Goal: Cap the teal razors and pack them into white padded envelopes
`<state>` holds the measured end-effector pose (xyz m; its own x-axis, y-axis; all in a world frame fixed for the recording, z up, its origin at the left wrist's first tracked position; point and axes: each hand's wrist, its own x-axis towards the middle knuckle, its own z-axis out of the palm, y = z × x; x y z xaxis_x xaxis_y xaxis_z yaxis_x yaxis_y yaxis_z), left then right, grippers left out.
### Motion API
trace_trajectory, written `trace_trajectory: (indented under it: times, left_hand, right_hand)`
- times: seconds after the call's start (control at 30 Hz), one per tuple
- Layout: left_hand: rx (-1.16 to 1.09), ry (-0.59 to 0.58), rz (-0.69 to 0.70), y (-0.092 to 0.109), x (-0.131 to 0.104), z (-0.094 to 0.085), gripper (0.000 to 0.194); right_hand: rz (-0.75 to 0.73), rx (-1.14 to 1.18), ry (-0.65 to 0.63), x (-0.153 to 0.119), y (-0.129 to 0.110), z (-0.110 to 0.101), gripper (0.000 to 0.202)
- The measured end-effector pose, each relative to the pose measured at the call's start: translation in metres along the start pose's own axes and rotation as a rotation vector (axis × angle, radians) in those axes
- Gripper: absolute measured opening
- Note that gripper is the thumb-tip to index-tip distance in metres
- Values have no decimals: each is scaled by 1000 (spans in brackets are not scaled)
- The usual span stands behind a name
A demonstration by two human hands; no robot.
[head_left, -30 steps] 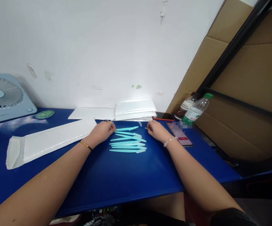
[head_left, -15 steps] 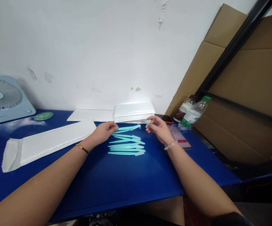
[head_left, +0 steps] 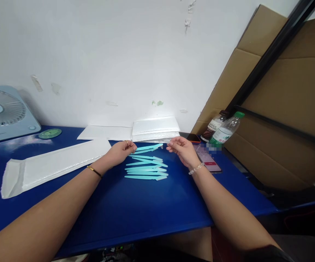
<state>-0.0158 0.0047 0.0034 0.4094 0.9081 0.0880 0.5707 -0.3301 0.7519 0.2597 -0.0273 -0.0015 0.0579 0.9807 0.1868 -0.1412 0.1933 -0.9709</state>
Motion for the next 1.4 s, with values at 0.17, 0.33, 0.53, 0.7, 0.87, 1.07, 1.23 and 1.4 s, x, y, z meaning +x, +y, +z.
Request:
trace_trajectory:
  times: [0.17, 0.33, 0.53, 0.7, 0.87, 1.07, 1.23, 1.4]
  left_hand:
    - [-2, -6, -6, 0, 0, -1, 31]
    - [10, -7, 2, -3, 1, -1, 31]
    - [39, -6, 3, -2, 1, 0, 32]
    - [59, -8, 1, 4, -1, -1, 33]
    - [73, 17, -6, 6, -2, -2, 33]
    - [93, -6, -4, 3, 0, 1, 33]
    - [83, -64, 19, 2, -1, 4, 35]
    - [170, -119, 48, 2, -2, 6, 37]
  right_hand:
    - [-38, 1, -38, -1, 2, 0, 26]
    - [-77, -50, -22, -1, 0, -1, 24]
    - [-55, -122, -71, -1, 1, -1, 24]
    - [-39, -141, -120, -1, 2, 0, 22]
    - [-57, -141, -84, 0, 0, -5, 20]
    - [-18, -145, -132, -3, 3, 4, 25]
    - [58, -190, -252, -9, -3, 9, 29]
    - [-58, -535, -328, -4, -1, 0, 25]
